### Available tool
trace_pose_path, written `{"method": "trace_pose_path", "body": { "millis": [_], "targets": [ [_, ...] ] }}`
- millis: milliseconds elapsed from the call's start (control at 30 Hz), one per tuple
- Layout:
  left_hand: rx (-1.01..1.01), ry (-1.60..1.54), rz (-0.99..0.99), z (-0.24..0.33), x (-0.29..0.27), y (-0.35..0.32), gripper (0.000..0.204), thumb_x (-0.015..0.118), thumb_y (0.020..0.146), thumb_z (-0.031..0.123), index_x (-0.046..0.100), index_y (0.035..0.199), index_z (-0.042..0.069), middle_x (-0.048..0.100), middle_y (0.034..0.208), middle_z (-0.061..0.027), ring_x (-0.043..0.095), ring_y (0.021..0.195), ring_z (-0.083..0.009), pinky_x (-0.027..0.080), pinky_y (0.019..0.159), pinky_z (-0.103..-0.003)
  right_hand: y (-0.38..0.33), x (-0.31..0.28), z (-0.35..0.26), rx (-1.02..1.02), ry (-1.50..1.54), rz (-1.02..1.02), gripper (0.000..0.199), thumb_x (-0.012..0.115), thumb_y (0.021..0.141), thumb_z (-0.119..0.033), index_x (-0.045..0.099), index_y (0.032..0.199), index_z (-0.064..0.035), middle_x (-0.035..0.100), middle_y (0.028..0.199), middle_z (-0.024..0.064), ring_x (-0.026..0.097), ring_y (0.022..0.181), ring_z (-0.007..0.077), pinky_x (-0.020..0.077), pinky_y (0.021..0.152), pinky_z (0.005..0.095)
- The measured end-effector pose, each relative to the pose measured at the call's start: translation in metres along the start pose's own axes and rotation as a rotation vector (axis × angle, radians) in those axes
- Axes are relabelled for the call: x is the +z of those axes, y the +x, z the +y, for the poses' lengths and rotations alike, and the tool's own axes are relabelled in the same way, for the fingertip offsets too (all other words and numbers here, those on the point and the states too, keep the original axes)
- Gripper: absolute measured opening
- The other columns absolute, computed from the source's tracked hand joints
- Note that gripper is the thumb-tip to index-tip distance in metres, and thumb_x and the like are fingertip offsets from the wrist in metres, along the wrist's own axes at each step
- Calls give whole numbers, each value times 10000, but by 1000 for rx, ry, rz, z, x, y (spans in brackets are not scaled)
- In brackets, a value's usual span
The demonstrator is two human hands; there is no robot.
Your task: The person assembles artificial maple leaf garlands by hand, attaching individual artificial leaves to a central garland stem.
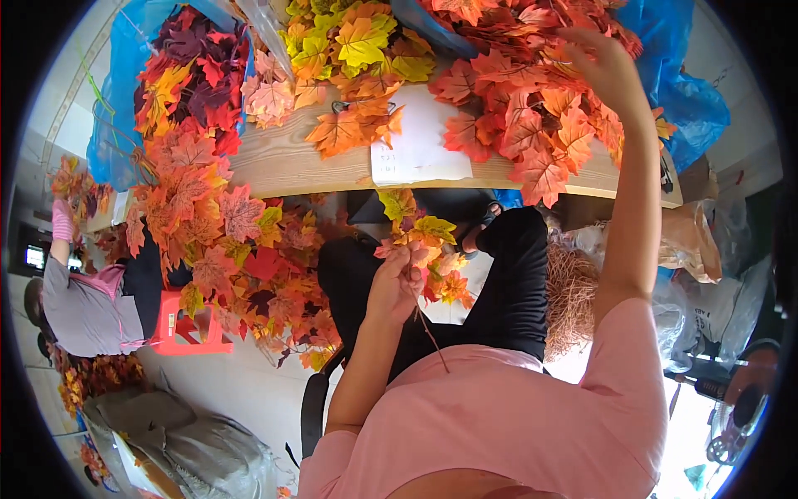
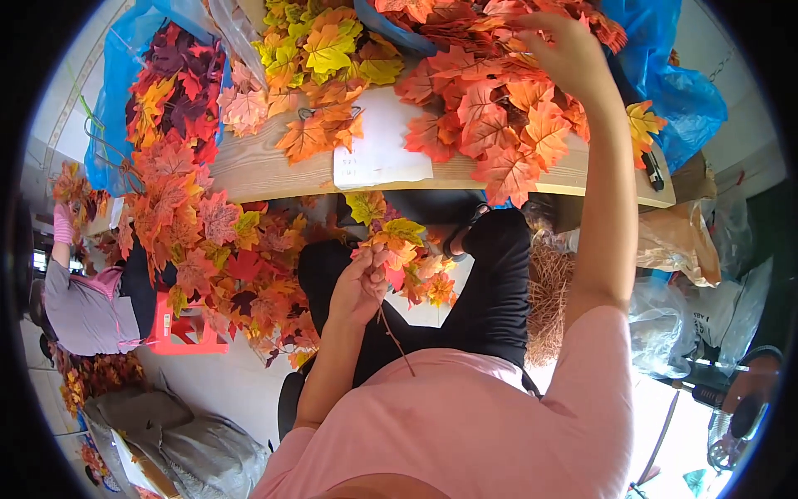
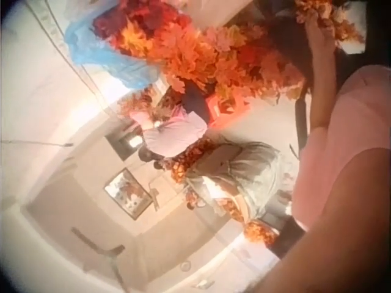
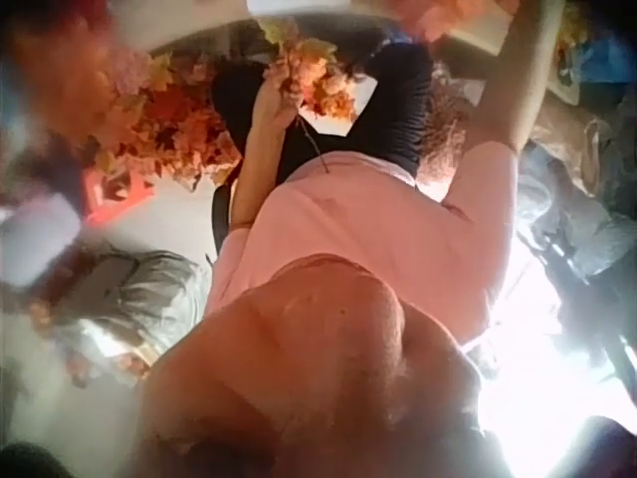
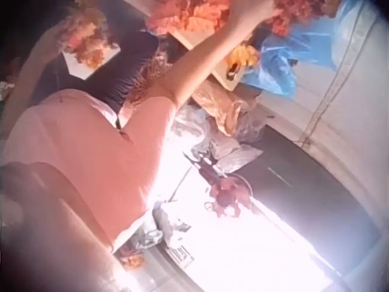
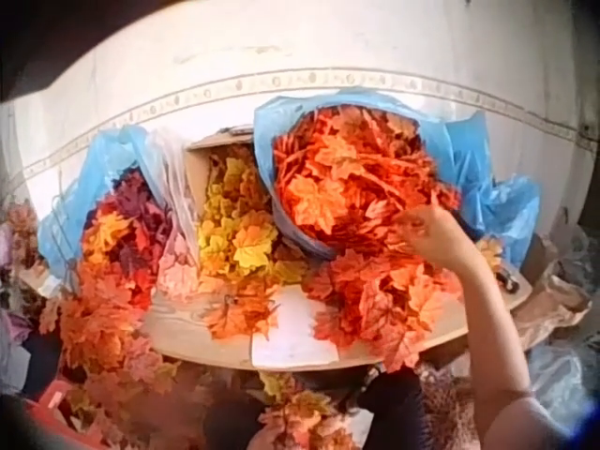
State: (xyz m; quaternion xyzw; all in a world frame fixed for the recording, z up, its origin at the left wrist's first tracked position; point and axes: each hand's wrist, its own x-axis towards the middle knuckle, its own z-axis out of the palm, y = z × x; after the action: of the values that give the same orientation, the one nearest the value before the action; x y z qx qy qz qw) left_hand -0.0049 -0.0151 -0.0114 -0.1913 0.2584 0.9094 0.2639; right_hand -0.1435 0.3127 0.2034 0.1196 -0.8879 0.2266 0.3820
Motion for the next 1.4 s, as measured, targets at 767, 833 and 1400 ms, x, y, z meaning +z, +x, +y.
{"method": "trace_pose_path", "body": {
  "millis": [767, 833, 1400],
  "targets": [
    [368, 381, 139, 9, 31, -30, 161, 575, 864, 161, 603, 976, 50, 641, 913, -56, 592, 773, -104, 415, 549, -198, -202, 87, -156, 183, 394, -585, 103, 708, 666, -124, 687, 762, -91, 632, 720, 14, 523, 731, 177, 352, 785, 324],
    [371, 390, 155, 7, 32, -32, 165, 576, 864, 154, 608, 978, 39, 640, 906, -49, 587, 754, -88, 422, 545, -197, -219, 98, -158, 480, 706, -573, 113, 714, 657, -81, 690, 767, -77, 633, 707, 26, 516, 673, 169, 403, 694, 299],
    [464, 579, 83, -2, 32, -30, 162, 608, 839, 123, 625, 953, 9, 621, 819, -24, 546, 627, -55, 447, 527, -194, -228, 101, -156, 599, 863, -496, 136, 711, 687, -57, 696, 822, -54, 641, 717, 42, 502, 683, 155, 424, 646, 271]
  ]
}}
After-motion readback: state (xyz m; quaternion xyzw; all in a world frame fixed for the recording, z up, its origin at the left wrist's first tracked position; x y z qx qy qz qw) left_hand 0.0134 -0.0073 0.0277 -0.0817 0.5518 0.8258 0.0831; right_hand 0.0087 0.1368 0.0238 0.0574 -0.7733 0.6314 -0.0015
